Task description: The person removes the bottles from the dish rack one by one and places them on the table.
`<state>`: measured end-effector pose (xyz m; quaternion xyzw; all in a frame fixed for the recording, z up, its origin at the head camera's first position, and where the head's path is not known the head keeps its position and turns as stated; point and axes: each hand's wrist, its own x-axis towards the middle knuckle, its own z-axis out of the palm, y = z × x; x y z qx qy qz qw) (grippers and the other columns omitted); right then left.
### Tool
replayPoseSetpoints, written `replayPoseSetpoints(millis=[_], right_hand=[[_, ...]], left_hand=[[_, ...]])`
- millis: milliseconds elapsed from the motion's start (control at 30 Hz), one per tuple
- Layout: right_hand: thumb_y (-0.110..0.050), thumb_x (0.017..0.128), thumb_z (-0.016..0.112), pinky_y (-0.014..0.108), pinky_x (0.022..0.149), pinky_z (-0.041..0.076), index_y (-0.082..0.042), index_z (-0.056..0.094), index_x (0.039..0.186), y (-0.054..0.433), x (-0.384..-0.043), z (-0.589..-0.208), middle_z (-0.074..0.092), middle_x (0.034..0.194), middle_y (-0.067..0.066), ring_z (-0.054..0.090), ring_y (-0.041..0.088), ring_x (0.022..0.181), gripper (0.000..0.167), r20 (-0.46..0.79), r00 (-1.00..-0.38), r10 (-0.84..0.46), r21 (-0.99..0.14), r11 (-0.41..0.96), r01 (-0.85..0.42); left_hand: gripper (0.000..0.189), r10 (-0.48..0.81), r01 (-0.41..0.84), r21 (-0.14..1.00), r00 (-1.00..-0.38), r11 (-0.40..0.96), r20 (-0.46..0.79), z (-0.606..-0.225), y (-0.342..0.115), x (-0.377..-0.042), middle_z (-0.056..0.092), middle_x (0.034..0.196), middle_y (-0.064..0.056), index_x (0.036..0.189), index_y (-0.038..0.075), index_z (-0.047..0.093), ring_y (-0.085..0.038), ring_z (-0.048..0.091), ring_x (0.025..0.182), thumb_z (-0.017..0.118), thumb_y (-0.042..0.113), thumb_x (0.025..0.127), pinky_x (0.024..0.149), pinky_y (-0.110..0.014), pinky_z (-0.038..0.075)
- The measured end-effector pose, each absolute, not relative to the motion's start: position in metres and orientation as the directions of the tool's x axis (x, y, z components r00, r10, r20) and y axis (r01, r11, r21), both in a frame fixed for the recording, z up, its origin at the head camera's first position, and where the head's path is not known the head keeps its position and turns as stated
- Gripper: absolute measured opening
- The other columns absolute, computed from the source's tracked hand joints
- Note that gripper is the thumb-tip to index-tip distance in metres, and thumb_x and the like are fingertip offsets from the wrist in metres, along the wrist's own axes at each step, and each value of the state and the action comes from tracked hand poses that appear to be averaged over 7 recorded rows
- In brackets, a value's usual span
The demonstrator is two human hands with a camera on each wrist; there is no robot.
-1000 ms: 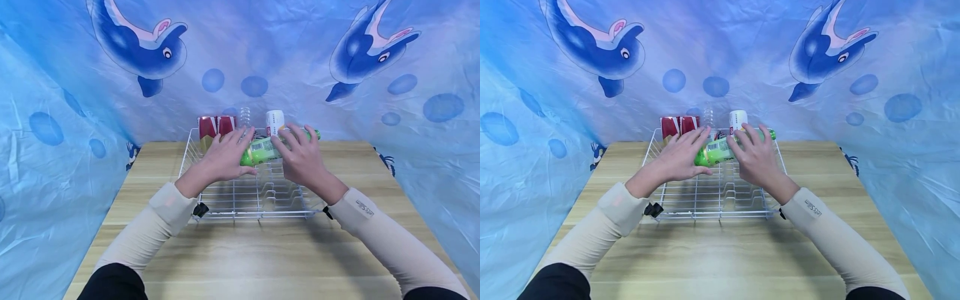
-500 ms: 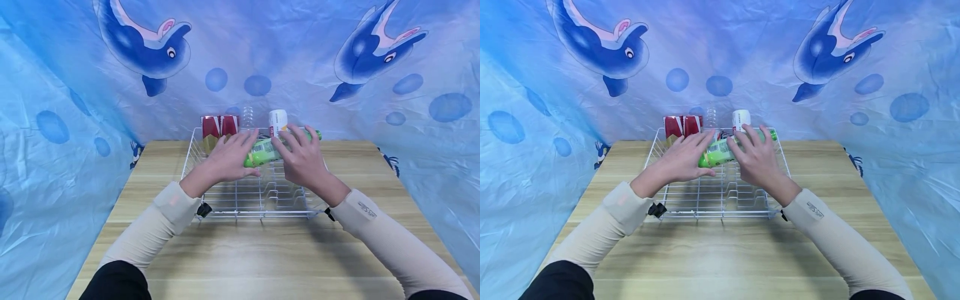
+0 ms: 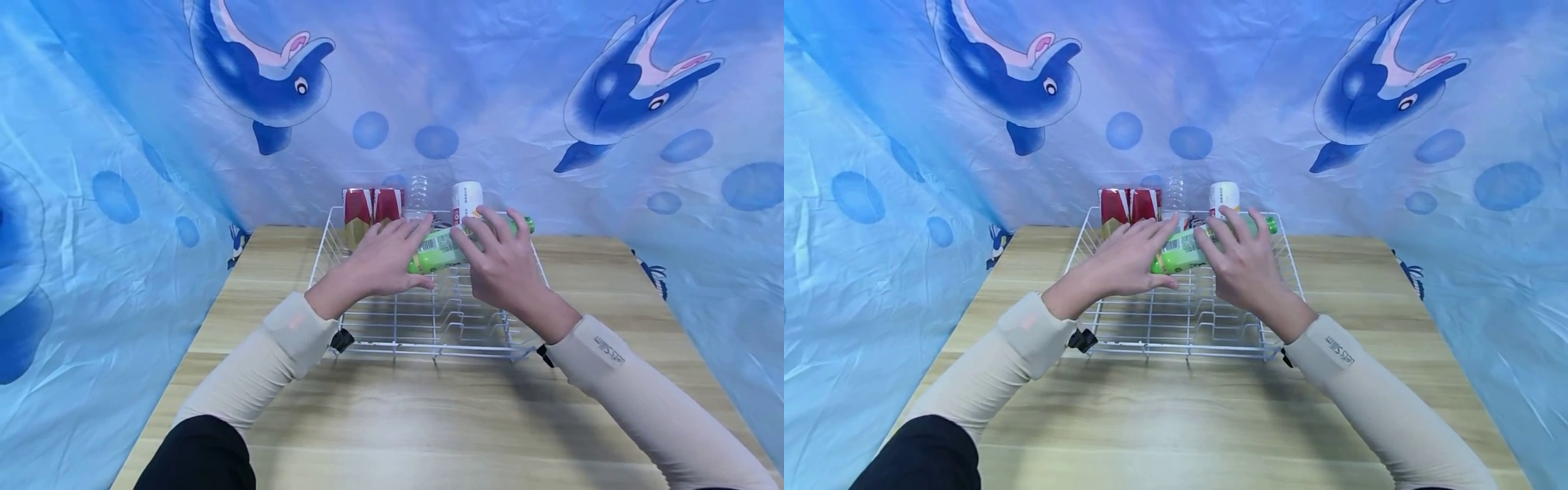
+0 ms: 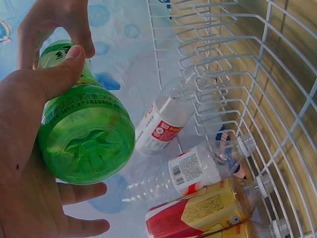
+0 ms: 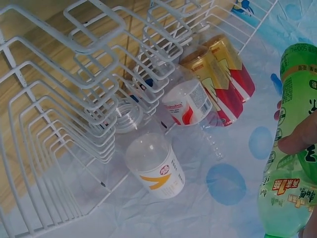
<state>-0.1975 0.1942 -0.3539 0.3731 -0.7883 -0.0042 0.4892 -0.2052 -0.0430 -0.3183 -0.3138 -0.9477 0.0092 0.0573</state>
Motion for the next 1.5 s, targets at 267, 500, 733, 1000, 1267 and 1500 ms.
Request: replayPoseSetpoints(millis=[267, 500, 733, 1000, 1267, 1500], right_hand=[[0.001, 0.071, 0.062, 0.071, 0.101, 0.035, -0.004, 0.063, 0.123, 0.192, -0.195, -0.358, 0.061, 0.124, 0.021, 0.05, 0.046, 0.125, 0.052, 0.769, -0.228, -0.597, 0.375, 0.711, -0.595], [0.002, 0.069, 0.062, 0.071, 0.099, 0.035, -0.003, 0.064, 0.122, 0.192, -0.191, -0.358, 0.062, 0.123, 0.021, 0.05, 0.046, 0.125, 0.054, 0.784, -0.217, -0.581, 0.366, 0.716, -0.594], [0.0, 0.069, 0.066, 0.072, 0.098, 0.037, -0.003, 0.066, 0.122, 0.19, -0.181, -0.355, 0.063, 0.122, 0.022, 0.052, 0.047, 0.124, 0.053, 0.777, -0.194, -0.599, 0.403, 0.709, -0.578], [-0.002, 0.068, 0.069, 0.072, 0.1, 0.036, -0.003, 0.065, 0.123, 0.191, -0.176, -0.358, 0.063, 0.124, 0.022, 0.052, 0.046, 0.125, 0.055, 0.763, -0.201, -0.615, 0.431, 0.715, -0.551], [-0.005, 0.065, 0.075, 0.074, 0.102, 0.033, -0.006, 0.061, 0.132, 0.194, -0.171, -0.361, 0.057, 0.134, 0.022, 0.045, 0.045, 0.133, 0.069, 0.724, -0.264, -0.638, 0.456, 0.729, -0.51], [-0.014, 0.069, 0.081, 0.075, 0.11, 0.017, -0.017, 0.044, 0.152, 0.202, -0.157, -0.358, 0.032, 0.159, 0.02, 0.021, 0.046, 0.148, 0.091, 0.632, -0.42, -0.651, 0.418, 0.743, -0.522]], left_hand=[[0.117, 0.59, 0.59, -0.032, -0.801, 0.806, 0.097, -0.322, -0.043, -0.202, 0.029, 0.164, -0.008, 0.164, 0.016, 0.004, -0.033, 0.029, 0.148, 0.063, 0.075, 0.082, 0.114, -0.058, 0.033], [0.115, 0.598, 0.598, -0.025, -0.796, 0.801, 0.092, -0.324, -0.042, -0.202, 0.036, 0.161, -0.007, 0.164, 0.017, 0.003, -0.027, 0.046, 0.135, 0.062, 0.074, 0.083, 0.096, -0.042, 0.049], [0.103, 0.603, 0.606, 0.022, -0.794, 0.795, 0.081, -0.322, -0.043, -0.199, 0.054, 0.144, -0.005, 0.162, 0.018, 0.022, -0.017, 0.059, 0.099, 0.069, 0.066, 0.085, 0.064, -0.027, 0.049], [0.078, 0.6, 0.61, 0.085, -0.791, 0.788, 0.116, -0.328, -0.042, -0.195, 0.061, 0.108, 0.004, 0.144, 0.019, 0.046, -0.011, 0.057, 0.082, 0.073, 0.061, 0.085, 0.06, -0.027, 0.049], [0.074, 0.602, 0.612, 0.095, -0.79, 0.785, 0.119, -0.331, -0.041, -0.195, 0.058, 0.104, 0.005, 0.141, 0.017, 0.048, -0.012, 0.057, 0.081, 0.071, 0.061, 0.086, 0.058, -0.027, 0.049], [0.069, 0.585, 0.596, 0.084, -0.801, 0.798, 0.126, -0.333, -0.045, -0.193, 0.055, 0.097, 0.008, 0.135, 0.017, 0.05, -0.011, 0.056, 0.078, 0.072, 0.06, 0.086, 0.056, -0.027, 0.047]])
